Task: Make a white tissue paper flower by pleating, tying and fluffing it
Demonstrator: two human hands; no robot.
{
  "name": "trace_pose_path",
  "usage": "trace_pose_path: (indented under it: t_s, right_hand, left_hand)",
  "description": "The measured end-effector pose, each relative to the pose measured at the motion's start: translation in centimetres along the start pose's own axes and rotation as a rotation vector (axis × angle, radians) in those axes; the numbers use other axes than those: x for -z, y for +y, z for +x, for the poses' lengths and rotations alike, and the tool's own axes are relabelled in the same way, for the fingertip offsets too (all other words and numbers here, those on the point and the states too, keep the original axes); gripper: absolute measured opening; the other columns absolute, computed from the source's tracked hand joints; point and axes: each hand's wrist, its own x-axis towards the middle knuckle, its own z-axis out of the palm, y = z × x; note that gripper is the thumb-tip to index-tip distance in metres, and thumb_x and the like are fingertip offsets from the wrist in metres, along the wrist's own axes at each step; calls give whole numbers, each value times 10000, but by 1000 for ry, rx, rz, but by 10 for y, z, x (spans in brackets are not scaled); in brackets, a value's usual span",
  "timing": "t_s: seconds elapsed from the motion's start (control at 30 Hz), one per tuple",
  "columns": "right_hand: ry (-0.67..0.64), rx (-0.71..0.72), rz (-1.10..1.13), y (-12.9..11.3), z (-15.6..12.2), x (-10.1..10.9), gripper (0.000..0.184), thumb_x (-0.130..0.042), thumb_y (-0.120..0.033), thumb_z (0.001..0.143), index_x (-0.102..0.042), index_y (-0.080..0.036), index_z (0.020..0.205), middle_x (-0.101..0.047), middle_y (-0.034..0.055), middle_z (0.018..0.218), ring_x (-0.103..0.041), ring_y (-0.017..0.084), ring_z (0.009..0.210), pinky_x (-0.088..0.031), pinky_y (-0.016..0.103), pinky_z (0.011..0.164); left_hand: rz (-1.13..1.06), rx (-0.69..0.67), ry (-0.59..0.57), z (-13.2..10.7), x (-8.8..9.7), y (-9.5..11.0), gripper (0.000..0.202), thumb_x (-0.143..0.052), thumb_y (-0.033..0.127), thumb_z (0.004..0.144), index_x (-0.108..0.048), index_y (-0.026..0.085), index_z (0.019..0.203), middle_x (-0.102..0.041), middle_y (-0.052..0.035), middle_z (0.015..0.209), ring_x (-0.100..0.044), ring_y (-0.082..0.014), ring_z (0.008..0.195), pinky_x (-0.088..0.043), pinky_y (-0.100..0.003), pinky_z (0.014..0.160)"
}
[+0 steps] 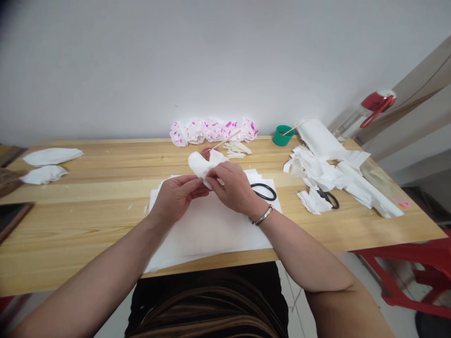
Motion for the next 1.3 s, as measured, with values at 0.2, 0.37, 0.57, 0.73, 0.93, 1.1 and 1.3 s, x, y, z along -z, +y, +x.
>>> trace_pose_path:
  t_s: [0.2,0.37,0.57,0.73,0.93,1.1,1.3]
  right_hand:
    - [15,-50,69,1,0,-1,99,-511,-197,844,-553,-190,755,-580,18,708,-503,142,677,-392,296,667]
    - [22,-41,67,2,-1,-1,85,-513,-184,839,-559,-184,768,-583,20,713,-507,142,683,-394,296,669]
    - [6,-19,44,1,-1,-1,102,-498,-194,853,-560,-188,772,-584,23,717,-510,147,696,-392,301,681]
    - [4,-9,41,1,-1,-1,101,-499,-193,853,-559,-187,773,-577,23,715,-504,147,699,-390,302,684]
    - [5,-19,47,1,-1,-2,105,-496,-201,856,-556,-191,770,-576,21,721,-503,147,703,-390,302,687]
    - [12,-21,47,1,-1,-1,100,-501,-199,852,-557,-188,770,-576,21,716,-503,145,695,-394,300,682]
    - [19,-29,51,0,-1,-1,96,-504,-189,845,-558,-191,766,-584,22,719,-508,146,696,-395,300,682]
  left_hand:
    - [-13,-5,-10,0,0,0,216,-716,334,697,-741,151,809,-736,-73,774,-678,-180,714,-514,-325,749]
    - [-9,-6,-24,1,0,0,215,-720,325,699,-740,154,829,-736,-67,788,-673,-166,709,-517,-311,742]
    - [-5,-7,-9,0,0,0,188,-736,311,681,-730,148,774,-728,-54,752,-665,-154,684,-519,-311,743]
    - [15,-8,9,0,-2,1,206,-743,339,664,-720,150,742,-724,-57,749,-666,-163,686,-517,-325,748]
    - [21,-2,9,0,-2,2,236,-752,356,648,-727,149,759,-723,-64,748,-666,-170,692,-518,-329,752]
    - [17,-12,-2,1,-2,1,209,-742,330,663,-730,148,764,-725,-60,753,-665,-160,694,-518,-312,742]
    - [17,-5,7,1,-2,2,220,-747,343,650,-730,155,763,-726,-62,758,-664,-166,691,-516,-326,748]
